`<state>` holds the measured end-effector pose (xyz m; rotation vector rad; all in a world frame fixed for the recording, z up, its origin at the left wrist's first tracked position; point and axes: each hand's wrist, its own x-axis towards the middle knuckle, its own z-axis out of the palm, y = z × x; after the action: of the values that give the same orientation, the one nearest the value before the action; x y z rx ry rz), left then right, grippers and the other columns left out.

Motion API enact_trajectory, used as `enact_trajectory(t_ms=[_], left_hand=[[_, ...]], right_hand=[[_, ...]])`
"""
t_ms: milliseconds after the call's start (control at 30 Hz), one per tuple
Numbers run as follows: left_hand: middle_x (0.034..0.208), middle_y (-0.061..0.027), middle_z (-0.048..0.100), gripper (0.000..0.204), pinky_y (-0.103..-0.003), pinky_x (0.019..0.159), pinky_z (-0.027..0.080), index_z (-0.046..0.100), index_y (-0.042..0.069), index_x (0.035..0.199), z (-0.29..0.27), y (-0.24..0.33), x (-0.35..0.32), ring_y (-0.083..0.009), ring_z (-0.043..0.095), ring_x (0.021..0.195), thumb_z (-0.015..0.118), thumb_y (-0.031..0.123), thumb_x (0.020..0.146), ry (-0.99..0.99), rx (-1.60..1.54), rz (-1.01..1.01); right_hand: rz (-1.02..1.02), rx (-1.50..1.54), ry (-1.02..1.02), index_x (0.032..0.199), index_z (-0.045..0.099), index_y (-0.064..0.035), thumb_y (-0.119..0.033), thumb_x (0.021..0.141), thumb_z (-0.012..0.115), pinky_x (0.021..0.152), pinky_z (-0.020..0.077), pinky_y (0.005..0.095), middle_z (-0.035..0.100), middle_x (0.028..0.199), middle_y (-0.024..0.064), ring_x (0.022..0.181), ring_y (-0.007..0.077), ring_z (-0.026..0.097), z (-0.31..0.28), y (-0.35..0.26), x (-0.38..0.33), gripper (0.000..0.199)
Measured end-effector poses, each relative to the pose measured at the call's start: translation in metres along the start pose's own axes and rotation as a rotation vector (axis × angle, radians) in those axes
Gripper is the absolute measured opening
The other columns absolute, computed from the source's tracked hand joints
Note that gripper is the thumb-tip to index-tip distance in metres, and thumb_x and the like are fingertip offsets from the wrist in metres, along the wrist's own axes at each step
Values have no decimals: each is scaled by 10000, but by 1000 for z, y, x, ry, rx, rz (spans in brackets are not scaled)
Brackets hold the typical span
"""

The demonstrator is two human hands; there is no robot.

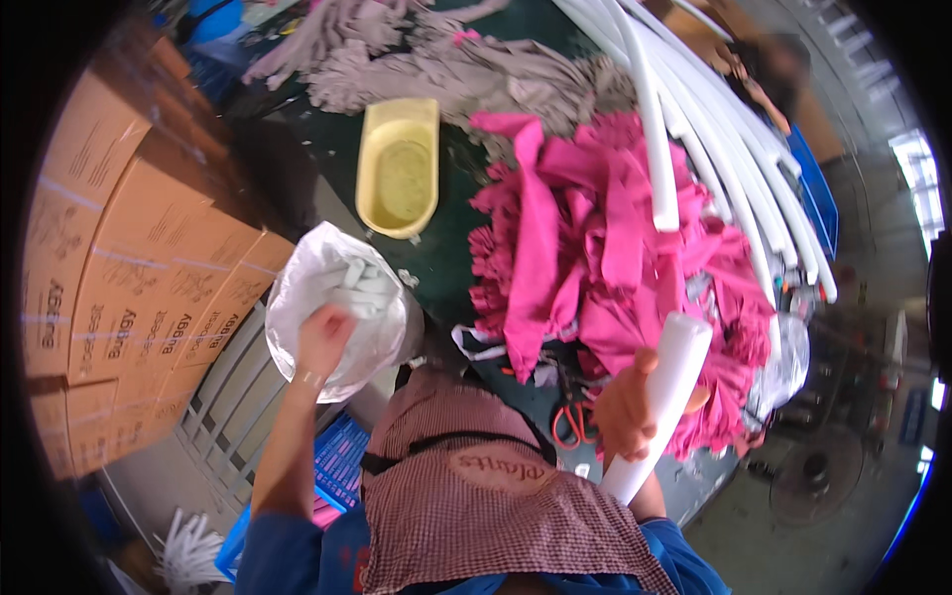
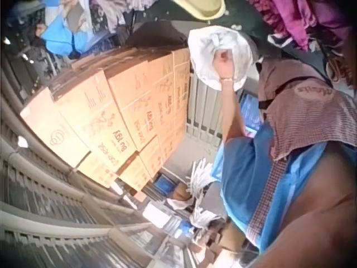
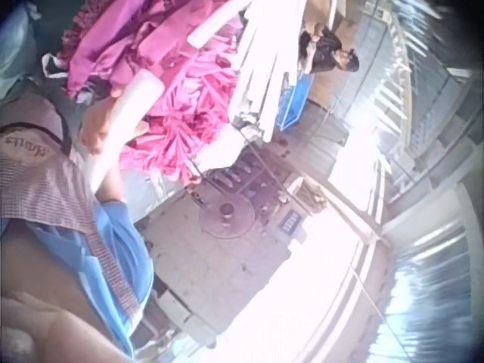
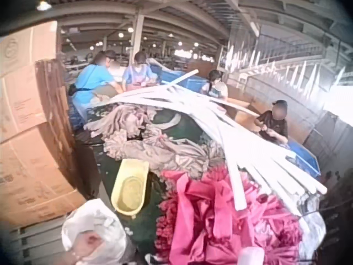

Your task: The person wraps pink fabric around white foam poles, ties the ends with rubber bands, and places the finished items into a blue crate. The person also retrieves white foam pieces from a bag and continues the assembly process.

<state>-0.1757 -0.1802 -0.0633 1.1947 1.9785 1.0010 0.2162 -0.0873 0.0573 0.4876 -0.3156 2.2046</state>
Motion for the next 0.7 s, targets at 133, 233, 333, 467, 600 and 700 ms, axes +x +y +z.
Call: enact_trajectory(t_ms=[133,233,333,467,600,700], left_hand=[[707,17,624,237,-209,527,460,668,55,865,128,65,45,-44,574,612,733,282,872,-642,-69,-32],[717,-16,668,327,-255,534,459,684,-2,910,219,36,32,-81,584,590,755,310,841,-737,82,52],[730,-31,683,331,-271,552,466,685,-34,923,233,46,29,-86,586,595,759,276,833,-605,187,36],[894,-22,704,255,-254,639,532,677,28,1066,214,53,21,-105,644,726,687,219,897,-736,-413,-107],[934,-7,691,254,-254,667,549,650,62,1123,183,105,11,-105,650,764,661,216,921,-749,-683,-322],[883,-10,681,242,-263,642,551,650,64,1097,178,107,1,-113,653,737,664,229,921,-702,-498,-285]], right_hand=[[-178,13,3,1442,293,11,-516,950,527,395,540,341,576,724,129,528,227,633,13,-21,-41,758],[-229,-30,208,1317,480,-5,-466,998,436,373,471,323,584,714,117,452,208,568,1,-20,-71,562],[-64,-567,1104,1215,580,-47,-388,997,483,478,451,265,612,763,36,597,136,594,-40,-11,-87,416],[400,-1577,1190,1222,568,25,-254,862,726,618,499,264,669,926,68,764,121,608,-120,6,-107,482],[357,-1427,850,997,668,30,-167,852,737,589,483,251,669,808,64,703,77,579,-133,19,-87,254],[255,-1537,907,817,651,25,-124,861,718,506,445,248,637,691,26,608,57,545,-131,35,-67,169]])
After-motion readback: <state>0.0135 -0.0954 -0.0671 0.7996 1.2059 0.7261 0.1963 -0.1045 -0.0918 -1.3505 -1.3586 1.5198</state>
